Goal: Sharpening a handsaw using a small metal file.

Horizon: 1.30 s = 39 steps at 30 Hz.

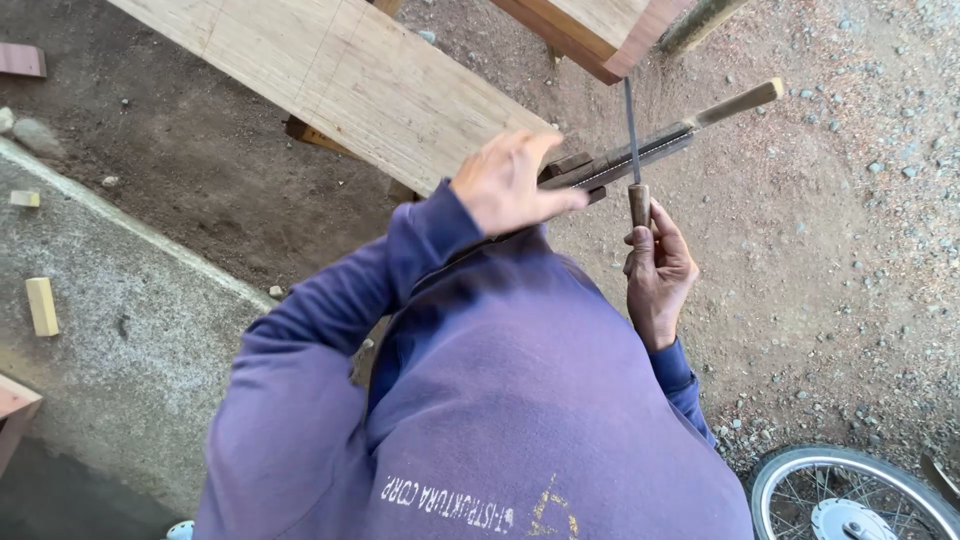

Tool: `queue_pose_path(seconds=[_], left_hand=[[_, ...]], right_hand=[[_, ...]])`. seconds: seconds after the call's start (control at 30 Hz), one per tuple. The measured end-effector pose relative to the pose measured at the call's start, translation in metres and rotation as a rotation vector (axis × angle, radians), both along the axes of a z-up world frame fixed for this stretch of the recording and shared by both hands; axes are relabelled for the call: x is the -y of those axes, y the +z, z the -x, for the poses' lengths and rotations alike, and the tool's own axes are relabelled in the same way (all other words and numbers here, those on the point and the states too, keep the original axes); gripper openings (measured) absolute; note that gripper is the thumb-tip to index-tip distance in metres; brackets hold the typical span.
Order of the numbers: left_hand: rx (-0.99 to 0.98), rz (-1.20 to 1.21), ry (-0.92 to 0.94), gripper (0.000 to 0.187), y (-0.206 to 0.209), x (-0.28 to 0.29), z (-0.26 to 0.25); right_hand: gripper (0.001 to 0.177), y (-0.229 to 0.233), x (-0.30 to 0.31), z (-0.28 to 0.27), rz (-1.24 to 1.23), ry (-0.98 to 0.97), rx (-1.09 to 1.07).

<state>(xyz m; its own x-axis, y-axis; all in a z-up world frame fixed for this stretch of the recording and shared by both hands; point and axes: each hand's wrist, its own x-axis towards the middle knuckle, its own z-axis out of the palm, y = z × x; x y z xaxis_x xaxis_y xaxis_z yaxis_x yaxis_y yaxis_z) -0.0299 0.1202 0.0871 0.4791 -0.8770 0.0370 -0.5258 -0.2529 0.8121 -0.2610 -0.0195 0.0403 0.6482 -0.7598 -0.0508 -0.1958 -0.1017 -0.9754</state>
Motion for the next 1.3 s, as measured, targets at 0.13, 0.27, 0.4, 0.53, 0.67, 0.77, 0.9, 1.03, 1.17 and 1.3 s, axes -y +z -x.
queue_pose_path(seconds=[0.13,0.27,0.4,0.53,0.67,0.77,0.9,1.03,1.17,1.3], left_hand=[[0.422,-0.216,0.040,0.092,-0.005,-0.028,0.029],[0.412,-0.519,-0.016,0.064,-0.042,-0.043,0.040],[0.403,-0.327,-0.012,0.043,-0.049,-0.046,0.040],[0.413,-0.307,-0.001,0.040,-0.053,-0.048,0.040],[0.413,-0.295,0.030,0.038,-0.047,-0.045,0.038],[0.412,-0.278,0.038,0.038,-0.047,-0.047,0.039],[0.446,-0.257,0.040,0.037,-0.057,-0.046,0.037],[0.450,-0.269,0.066,0.041,-0.048,-0.042,0.041],[0.400,-0.376,0.147,0.055,-0.024,-0.033,0.038],[0.289,-0.331,0.216,0.075,-0.020,-0.025,0.019]], right_hand=[[0.038,-0.001,0.003,0.003,0.023,0.013,0.016],[0.038,0.004,0.003,0.007,-0.055,-0.003,0.073],[0.037,0.002,0.007,0.018,-0.047,0.005,0.081],[0.037,0.005,0.012,0.028,-0.043,-0.017,0.068],[0.037,0.005,0.017,0.035,-0.071,-0.012,0.070],[0.037,0.002,0.018,0.037,-0.114,0.004,0.069],[0.035,-0.007,0.019,0.033,-0.135,0.047,0.095],[0.036,-0.004,0.022,0.031,-0.098,0.093,0.126],[0.036,0.001,0.024,0.033,-0.034,0.117,0.071],[0.036,0.008,0.023,0.033,-0.025,0.120,0.032]])
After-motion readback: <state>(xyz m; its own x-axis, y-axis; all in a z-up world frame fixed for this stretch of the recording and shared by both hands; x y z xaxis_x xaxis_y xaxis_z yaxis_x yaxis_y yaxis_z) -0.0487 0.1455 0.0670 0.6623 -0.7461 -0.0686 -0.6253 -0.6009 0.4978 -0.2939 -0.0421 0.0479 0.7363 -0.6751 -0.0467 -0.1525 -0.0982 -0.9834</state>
